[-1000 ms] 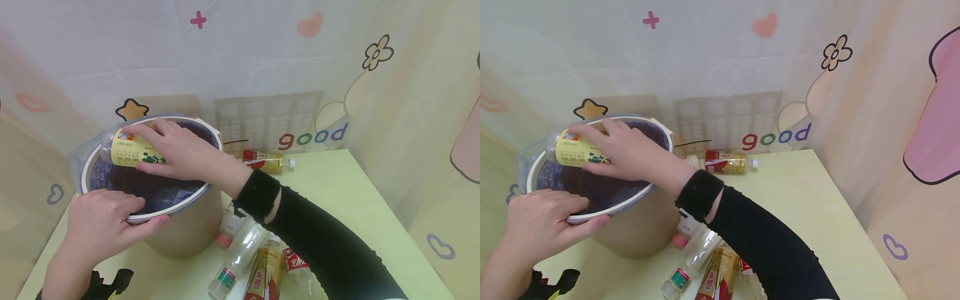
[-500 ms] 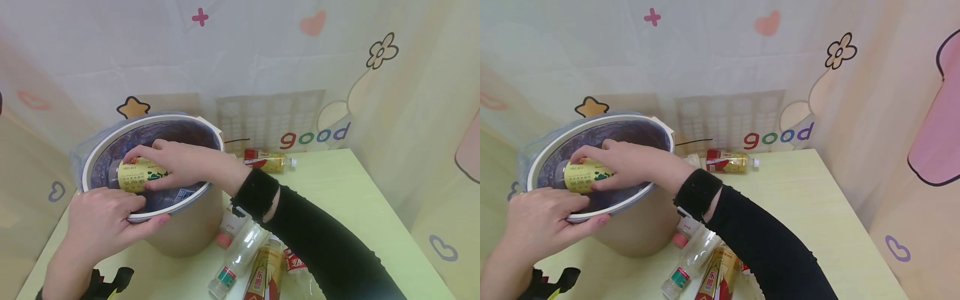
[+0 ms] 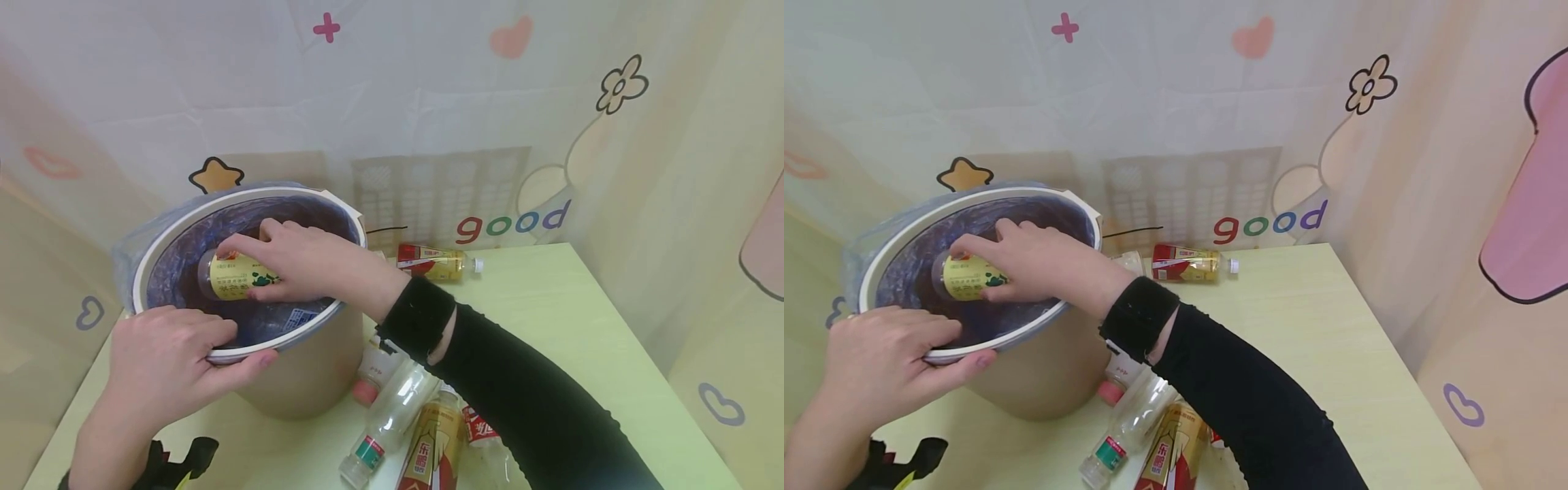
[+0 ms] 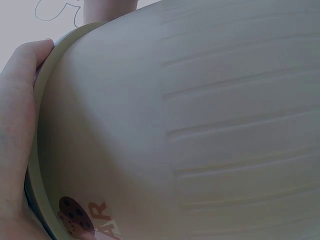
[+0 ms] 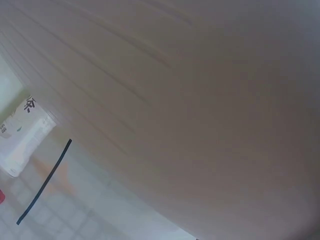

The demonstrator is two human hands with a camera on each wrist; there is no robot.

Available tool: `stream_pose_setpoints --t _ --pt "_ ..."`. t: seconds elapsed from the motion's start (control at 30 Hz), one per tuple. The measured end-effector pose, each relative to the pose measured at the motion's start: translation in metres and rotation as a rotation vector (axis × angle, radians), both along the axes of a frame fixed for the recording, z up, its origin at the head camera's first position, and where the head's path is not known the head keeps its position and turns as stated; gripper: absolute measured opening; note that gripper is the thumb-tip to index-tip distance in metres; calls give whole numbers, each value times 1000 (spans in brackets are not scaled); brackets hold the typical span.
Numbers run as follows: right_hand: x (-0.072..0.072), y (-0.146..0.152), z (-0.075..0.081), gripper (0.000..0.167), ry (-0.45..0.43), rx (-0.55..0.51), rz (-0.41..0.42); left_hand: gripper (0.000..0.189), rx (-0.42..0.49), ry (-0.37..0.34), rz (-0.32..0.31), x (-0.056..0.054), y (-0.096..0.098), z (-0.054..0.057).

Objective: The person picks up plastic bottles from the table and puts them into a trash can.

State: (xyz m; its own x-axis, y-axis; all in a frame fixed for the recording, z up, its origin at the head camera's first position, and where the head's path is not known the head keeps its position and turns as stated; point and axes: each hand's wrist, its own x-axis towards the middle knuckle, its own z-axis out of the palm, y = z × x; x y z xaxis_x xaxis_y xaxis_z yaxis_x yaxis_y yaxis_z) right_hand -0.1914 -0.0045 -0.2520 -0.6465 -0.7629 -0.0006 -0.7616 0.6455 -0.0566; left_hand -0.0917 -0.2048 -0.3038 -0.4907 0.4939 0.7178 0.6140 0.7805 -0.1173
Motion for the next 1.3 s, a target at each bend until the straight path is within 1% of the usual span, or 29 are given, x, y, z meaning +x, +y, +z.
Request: stream_pose_setpoints --t 0.17,0.4,0.57,0.73,0.8,0.97,1.17,1.3 --pt "1 0 -1 65 -15 17 2 74 7 5 -3 0 0 0" --pt "0 1 -1 64 -77 45 8 74 6 -4 1 1 0 0" --pt "1 1 -1 66 -98 63 8 74 3 -3 2 1 0 1" --pt "2 1 -1 73 -69 84 -16 73 15 18 -19 0 0 0" --pt "2 1 -1 75 -55 92 -22 73 9 8 -16 0 0 0" --pt "2 1 0 73 -46 97 -21 73 0 -15 -7 1 0 1" --pt "2 0 -1 70 -36 88 -17 73 6 -12 -11 1 0 0" --pt "2 0 -1 70 -37 83 -12 73 -5 -12 -6 1 0 1"
